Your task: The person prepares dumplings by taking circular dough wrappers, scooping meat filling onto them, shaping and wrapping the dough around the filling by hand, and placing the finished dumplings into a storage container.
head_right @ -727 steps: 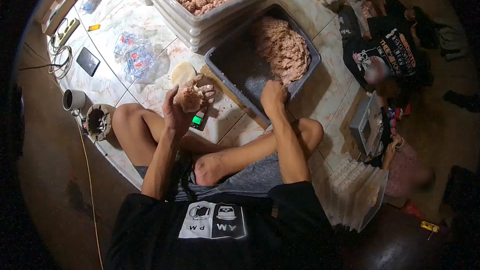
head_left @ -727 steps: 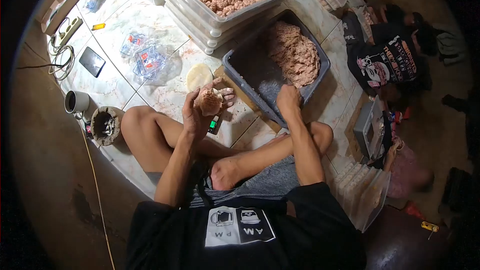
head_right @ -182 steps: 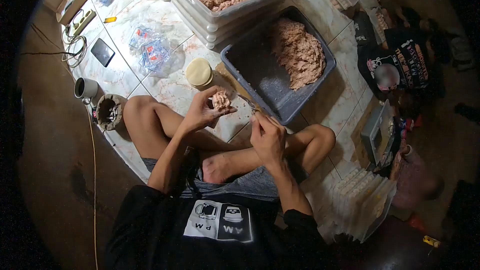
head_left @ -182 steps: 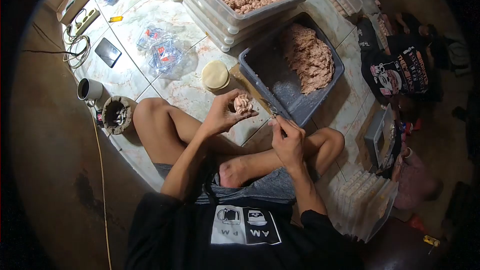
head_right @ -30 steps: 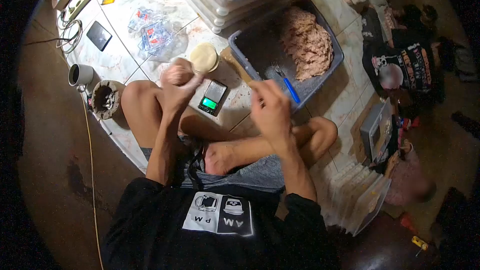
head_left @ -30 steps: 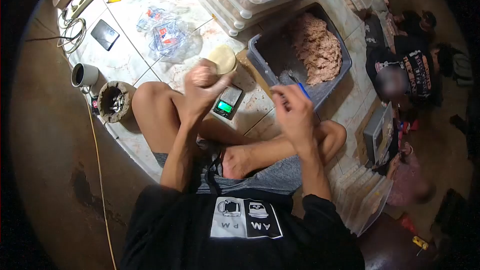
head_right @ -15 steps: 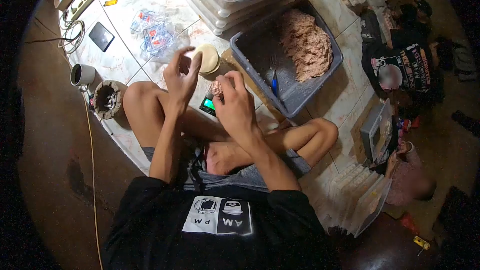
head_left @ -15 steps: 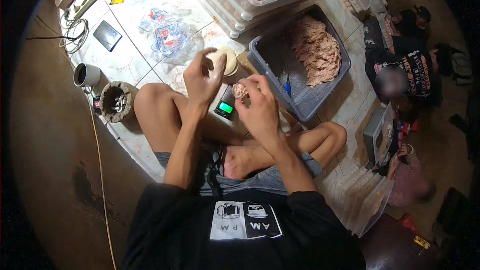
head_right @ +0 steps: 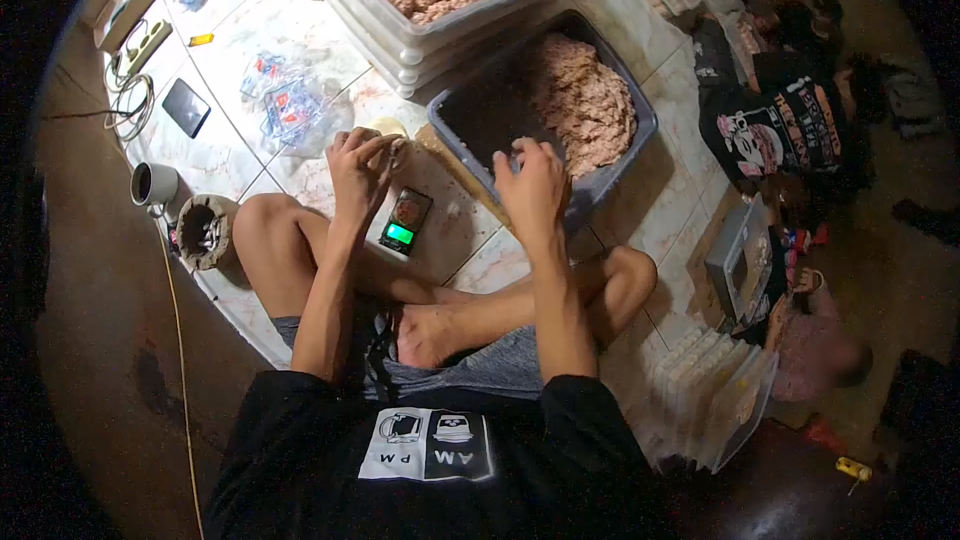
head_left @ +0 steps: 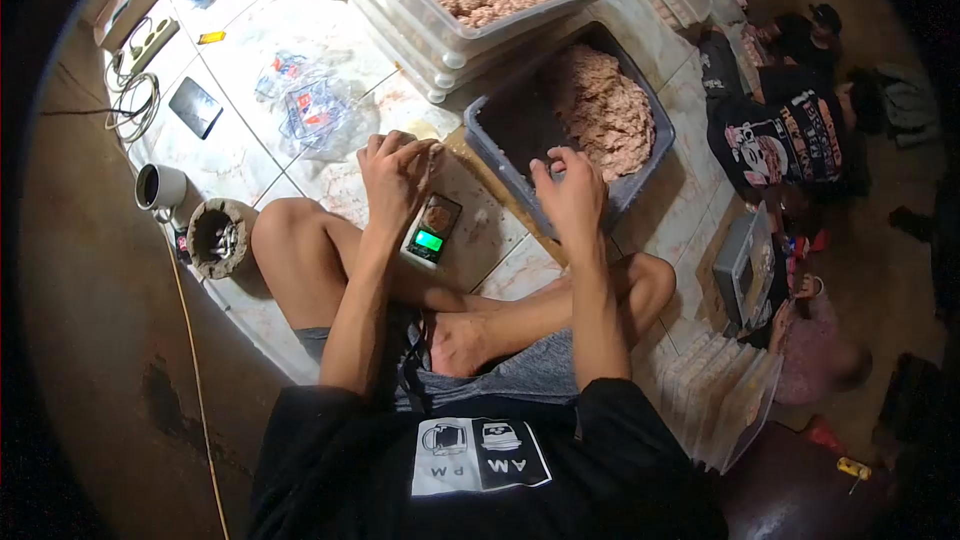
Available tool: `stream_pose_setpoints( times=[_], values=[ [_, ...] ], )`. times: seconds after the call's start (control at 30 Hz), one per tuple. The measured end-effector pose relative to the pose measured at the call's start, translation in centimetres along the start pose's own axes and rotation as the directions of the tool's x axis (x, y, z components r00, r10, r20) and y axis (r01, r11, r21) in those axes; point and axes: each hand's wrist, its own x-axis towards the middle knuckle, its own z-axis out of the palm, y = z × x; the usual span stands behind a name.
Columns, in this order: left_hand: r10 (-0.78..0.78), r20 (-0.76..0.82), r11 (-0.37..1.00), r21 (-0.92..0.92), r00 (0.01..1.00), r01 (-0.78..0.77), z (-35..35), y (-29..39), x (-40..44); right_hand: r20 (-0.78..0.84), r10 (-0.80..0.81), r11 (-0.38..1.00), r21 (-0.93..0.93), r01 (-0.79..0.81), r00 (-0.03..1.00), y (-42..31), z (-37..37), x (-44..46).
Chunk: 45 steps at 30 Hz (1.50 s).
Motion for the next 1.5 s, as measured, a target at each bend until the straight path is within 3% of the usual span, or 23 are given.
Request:
stream_pose_setpoints(
  times=[0.07,0.17,0.23,0.3,0.33,0.37,0.43,0.47,0.57,0.6,0.7,0.73,0.83,0.93,1.03,1.13,1.23,1.33,1.37,1.4,1.43,1.5],
  values=[
    [-0.010,-0.097,0.989,-0.147,0.995,-0.005,0.5,-0.3,0.0,0.265,0.231,0.949,-0.274,-0.157,0.936,4.7,2.9,2.7],
    [-0.135,-0.301,0.920,-0.392,0.944,0.007,0.0,-0.2,0.3,0.351,0.354,0.877,-0.446,-0.178,0.867,7.2,6.3,3.9],
    [-0.573,-0.162,0.611,-0.738,0.804,0.287,-1.3,-0.4,0.2,0.351,0.219,0.946,-0.306,-0.110,0.910,8.0,6.5,4.2],
    [-0.766,-0.007,0.260,-0.918,0.643,0.299,-2.3,-2.0,0.6,0.268,0.084,0.979,-0.204,-0.028,0.960,8.5,5.6,4.5],
    [-0.739,0.215,-0.093,-0.971,0.639,0.220,-2.5,-4.0,0.4,0.183,0.012,0.984,-0.178,0.021,0.983,7.9,3.9,5.1],
    [-0.728,0.268,-0.164,-0.962,0.631,0.219,-2.8,-3.9,0.4,0.097,-0.060,0.985,-0.157,0.075,0.993,7.4,2.3,5.8],
    [-0.691,0.381,-0.309,-0.924,0.614,0.225,-4.1,-3.1,0.2,0.106,-0.109,0.946,-0.296,0.136,0.988,7.3,0.1,7.9],
    [-0.689,0.324,-0.156,-0.940,0.648,0.305,-3.9,-2.4,0.1,0.113,-0.117,0.926,-0.346,0.149,0.987,7.1,-0.5,8.7],
    [-0.511,0.455,-0.303,-0.889,0.729,0.343,-3.3,-2.4,-0.5,0.142,-0.113,0.873,-0.458,0.166,0.983,5.4,-1.6,10.5],
    [-0.511,0.481,-0.259,-0.877,0.712,0.406,-2.8,-2.7,-0.4,0.175,-0.090,0.842,-0.512,0.169,0.980,5.9,-0.3,11.1],
    [-0.441,0.473,-0.156,-0.877,0.762,0.454,-2.8,-2.5,-0.6,0.193,-0.151,0.866,-0.447,0.224,0.970,6.4,3.1,10.5],
    [-0.390,0.470,-0.221,-0.883,0.792,0.415,-3.2,-2.0,-0.6,0.157,-0.140,0.919,-0.347,0.187,0.978,6.7,4.2,10.2],
    [-0.495,0.436,-0.202,-0.899,0.751,0.389,-3.7,-1.0,-0.5,0.141,0.018,0.971,-0.239,0.016,0.990,7.3,5.7,9.3],
    [-0.553,0.414,-0.141,-0.902,0.723,0.408,-3.0,-1.0,-0.4,0.137,0.010,0.977,-0.210,0.019,0.991,7.5,5.6,9.2],
    [-0.495,0.487,-0.261,-0.874,0.720,0.411,-3.0,-1.5,-0.4,0.163,0.003,0.973,-0.230,0.035,0.987,7.7,5.5,9.3],
    [-0.343,0.551,-0.347,-0.827,0.761,0.442,-3.7,-1.9,-0.8,0.199,-0.086,0.972,-0.198,0.126,0.976,8.2,5.1,9.0],
    [-0.454,0.511,-0.223,-0.858,0.730,0.462,-4.1,-1.0,-0.8,0.270,-0.247,0.879,-0.341,0.332,0.931,9.2,4.8,9.2],
    [-0.500,0.428,-0.090,-0.890,0.753,0.447,-4.0,0.1,-1.1,0.376,-0.236,0.808,-0.436,0.396,0.896,9.1,4.3,8.0],
    [-0.518,0.411,-0.046,-0.889,0.750,0.456,-4.1,0.4,-1.1,0.380,-0.210,0.832,-0.414,0.369,0.901,9.0,3.8,7.4],
    [-0.467,0.442,-0.107,-0.888,0.766,0.447,-3.5,-0.9,-1.7,0.384,-0.184,0.855,-0.391,0.340,0.905,8.4,2.6,6.5],
    [-0.447,0.459,-0.044,-0.868,0.768,0.494,-3.3,-0.9,-1.9,0.388,-0.156,0.877,-0.368,0.308,0.909,7.9,1.4,5.4],
    [-0.420,0.485,0.085,-0.821,0.767,0.565,-3.1,-0.7,-2.4,0.228,-0.281,0.912,-0.239,0.333,0.932,7.6,-0.2,3.1]
  ],
)
